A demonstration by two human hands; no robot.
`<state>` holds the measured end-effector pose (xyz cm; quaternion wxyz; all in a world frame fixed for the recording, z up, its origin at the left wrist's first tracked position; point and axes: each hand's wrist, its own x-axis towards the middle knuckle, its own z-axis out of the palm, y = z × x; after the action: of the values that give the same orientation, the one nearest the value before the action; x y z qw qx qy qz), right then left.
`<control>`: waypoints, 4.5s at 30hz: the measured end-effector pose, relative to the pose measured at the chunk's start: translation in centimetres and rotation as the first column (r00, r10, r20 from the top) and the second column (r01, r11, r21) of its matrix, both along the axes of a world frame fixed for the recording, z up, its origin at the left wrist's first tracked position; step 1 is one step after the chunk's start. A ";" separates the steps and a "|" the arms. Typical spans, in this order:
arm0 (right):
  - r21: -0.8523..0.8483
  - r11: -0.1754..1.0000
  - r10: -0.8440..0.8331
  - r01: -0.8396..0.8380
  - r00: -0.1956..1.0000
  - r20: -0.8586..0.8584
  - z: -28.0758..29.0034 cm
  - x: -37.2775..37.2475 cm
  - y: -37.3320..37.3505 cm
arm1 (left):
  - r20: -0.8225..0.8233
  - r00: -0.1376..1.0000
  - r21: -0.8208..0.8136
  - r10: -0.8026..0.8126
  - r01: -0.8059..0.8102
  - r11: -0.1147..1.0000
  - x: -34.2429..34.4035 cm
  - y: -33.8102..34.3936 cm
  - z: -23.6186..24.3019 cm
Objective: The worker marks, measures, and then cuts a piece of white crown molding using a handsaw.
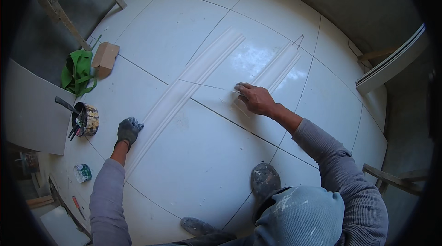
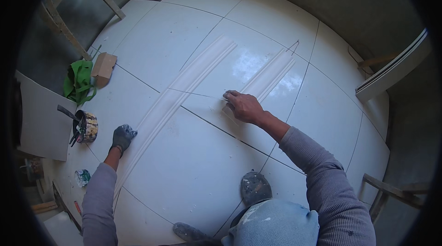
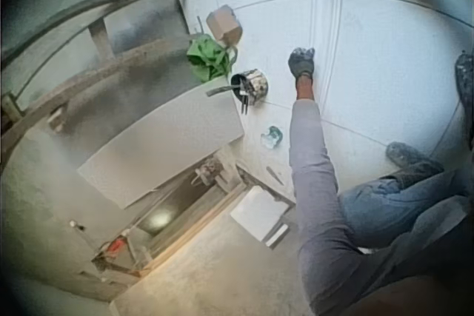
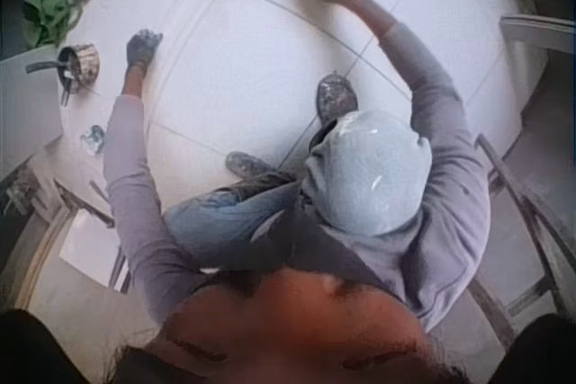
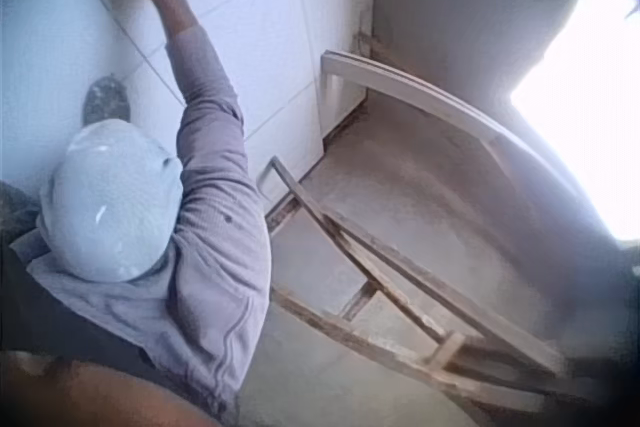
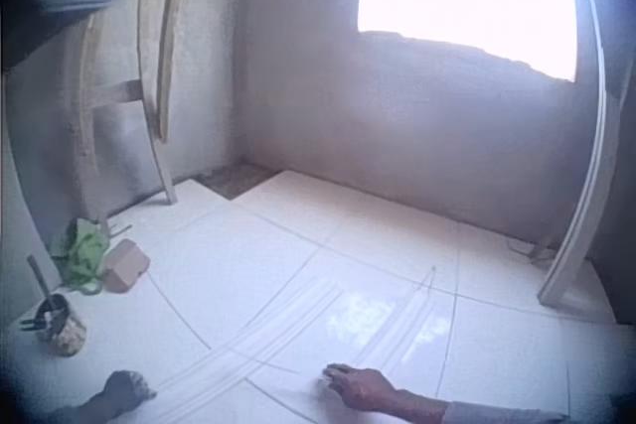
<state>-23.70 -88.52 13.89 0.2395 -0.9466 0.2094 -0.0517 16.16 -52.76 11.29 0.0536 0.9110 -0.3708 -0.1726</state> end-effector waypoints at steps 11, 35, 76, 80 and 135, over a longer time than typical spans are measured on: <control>-0.058 0.934 -0.323 0.351 0.904 0.279 1.6 -9.6 -0.4 | 0.181 0.979 -0.069 -0.090 0.104 0.992 -0.1 -3.9 -0.6; 0.669 0.680 0.173 -0.300 0.952 0.251 11.7 1.2 16.2 | -0.892 -0.251 -0.021 -0.377 -0.808 0.589 -26.9 9.3 13.7; 0.560 0.455 0.878 -0.692 0.453 -0.155 11.7 18.9 39.7 | -0.924 0.076 -0.008 -0.376 -0.984 -0.180 -28.2 22.8 9.5; 0.503 0.505 0.861 -0.702 0.455 -0.228 11.7 18.4 41.8 | -0.924 0.116 -0.042 -0.364 -0.978 -0.206 -28.6 25.6 7.3; 0.480 0.784 0.613 -0.392 0.606 -0.507 4.7 23.6 19.2 | -0.928 0.354 -0.036 -0.114 -0.391 -0.920 -8.6 59.6 -2.1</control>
<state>-0.08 -69.37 18.64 0.3082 -0.8727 0.0043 0.3788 7.55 6.88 9.18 0.8994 0.2477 0.3189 0.1674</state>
